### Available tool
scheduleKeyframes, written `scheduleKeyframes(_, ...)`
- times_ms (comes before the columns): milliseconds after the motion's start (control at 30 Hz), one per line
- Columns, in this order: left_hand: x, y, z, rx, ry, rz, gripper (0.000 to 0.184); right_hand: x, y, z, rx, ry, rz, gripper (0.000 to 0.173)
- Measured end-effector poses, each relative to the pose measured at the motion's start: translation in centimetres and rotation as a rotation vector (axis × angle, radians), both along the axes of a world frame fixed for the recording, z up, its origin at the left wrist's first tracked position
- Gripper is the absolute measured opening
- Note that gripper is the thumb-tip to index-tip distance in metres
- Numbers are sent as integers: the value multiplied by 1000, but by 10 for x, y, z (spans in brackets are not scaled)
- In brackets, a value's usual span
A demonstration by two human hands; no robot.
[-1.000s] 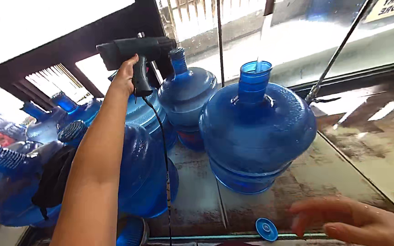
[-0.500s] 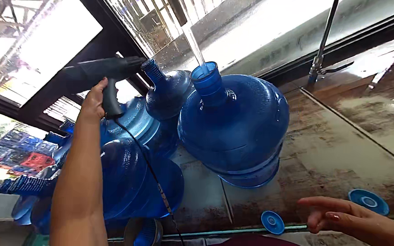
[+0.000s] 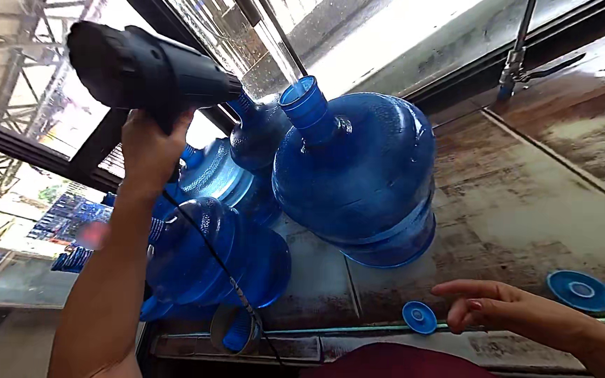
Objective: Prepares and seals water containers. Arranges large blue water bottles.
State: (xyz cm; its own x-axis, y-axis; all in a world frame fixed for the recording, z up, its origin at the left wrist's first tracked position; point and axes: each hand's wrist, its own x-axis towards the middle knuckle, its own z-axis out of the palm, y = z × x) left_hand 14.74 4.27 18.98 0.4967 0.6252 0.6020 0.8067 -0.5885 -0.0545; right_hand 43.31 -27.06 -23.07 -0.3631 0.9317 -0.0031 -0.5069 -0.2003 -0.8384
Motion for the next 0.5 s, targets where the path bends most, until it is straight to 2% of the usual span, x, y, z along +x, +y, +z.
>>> scheduleKeyframes(267, 62, -6, -11, 18, 144, 188, 66, -6, -20, -15, -9, 63, -31, 45)
scheduleKeyframes(500, 44, -4, -13, 12, 172, 109, 65, -11, -23, -21, 25, 77, 5, 44)
